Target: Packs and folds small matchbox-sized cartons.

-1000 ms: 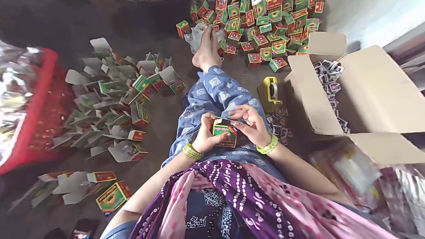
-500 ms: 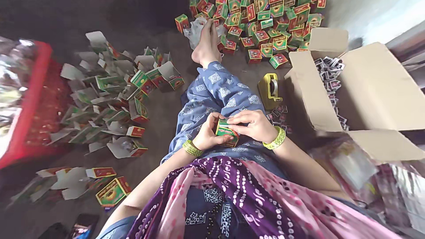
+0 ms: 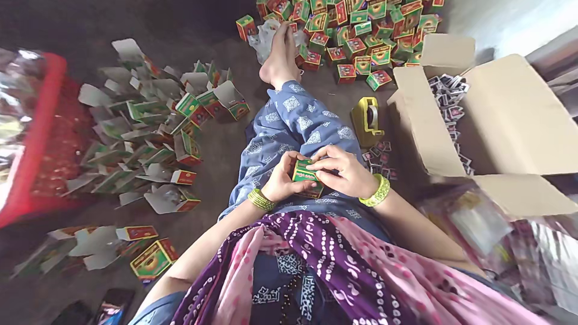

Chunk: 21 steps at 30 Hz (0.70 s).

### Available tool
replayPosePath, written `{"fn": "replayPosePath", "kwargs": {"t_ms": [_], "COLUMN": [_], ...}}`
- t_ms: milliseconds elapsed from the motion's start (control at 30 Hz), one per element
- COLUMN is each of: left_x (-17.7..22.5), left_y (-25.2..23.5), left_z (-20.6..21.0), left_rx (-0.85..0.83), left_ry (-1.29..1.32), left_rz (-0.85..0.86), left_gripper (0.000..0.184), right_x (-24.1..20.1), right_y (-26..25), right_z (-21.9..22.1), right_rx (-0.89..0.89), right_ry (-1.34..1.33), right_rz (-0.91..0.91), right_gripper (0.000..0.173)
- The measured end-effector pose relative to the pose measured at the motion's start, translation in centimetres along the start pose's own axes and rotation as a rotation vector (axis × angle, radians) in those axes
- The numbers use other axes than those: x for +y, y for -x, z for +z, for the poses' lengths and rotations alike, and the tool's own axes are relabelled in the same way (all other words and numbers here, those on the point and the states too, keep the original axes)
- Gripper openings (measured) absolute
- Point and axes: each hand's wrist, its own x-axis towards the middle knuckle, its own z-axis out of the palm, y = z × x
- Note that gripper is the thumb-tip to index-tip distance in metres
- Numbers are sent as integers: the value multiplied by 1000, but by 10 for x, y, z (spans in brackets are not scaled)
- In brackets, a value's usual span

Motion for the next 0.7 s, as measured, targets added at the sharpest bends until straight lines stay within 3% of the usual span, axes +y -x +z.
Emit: {"fn": "replayPosePath", "kwargs": {"t_ms": [200, 333, 500, 567, 700], "left_x": [1, 6, 8, 9, 6], "left_y": [2, 1, 2, -1, -3], "left_z": [2, 5, 4, 2, 1], "left_rx": [26, 94, 124, 143, 168], "left_ry": [42, 68, 86, 82, 52], "left_rz": [-36, -116, -208, -207, -181], "left_gripper": [61, 52, 47, 44, 35], "right_x": [5, 9, 17, 29, 92], "right_y": [12, 20, 27, 27, 34], "right_z": [12, 23, 15, -3, -59], "right_rx": [16, 163, 119, 197, 566], "right_ry": [60, 91, -24, -8, 389], "right_rz": [28, 26, 36, 140, 597], "right_gripper": [27, 27, 44, 46, 32]}}
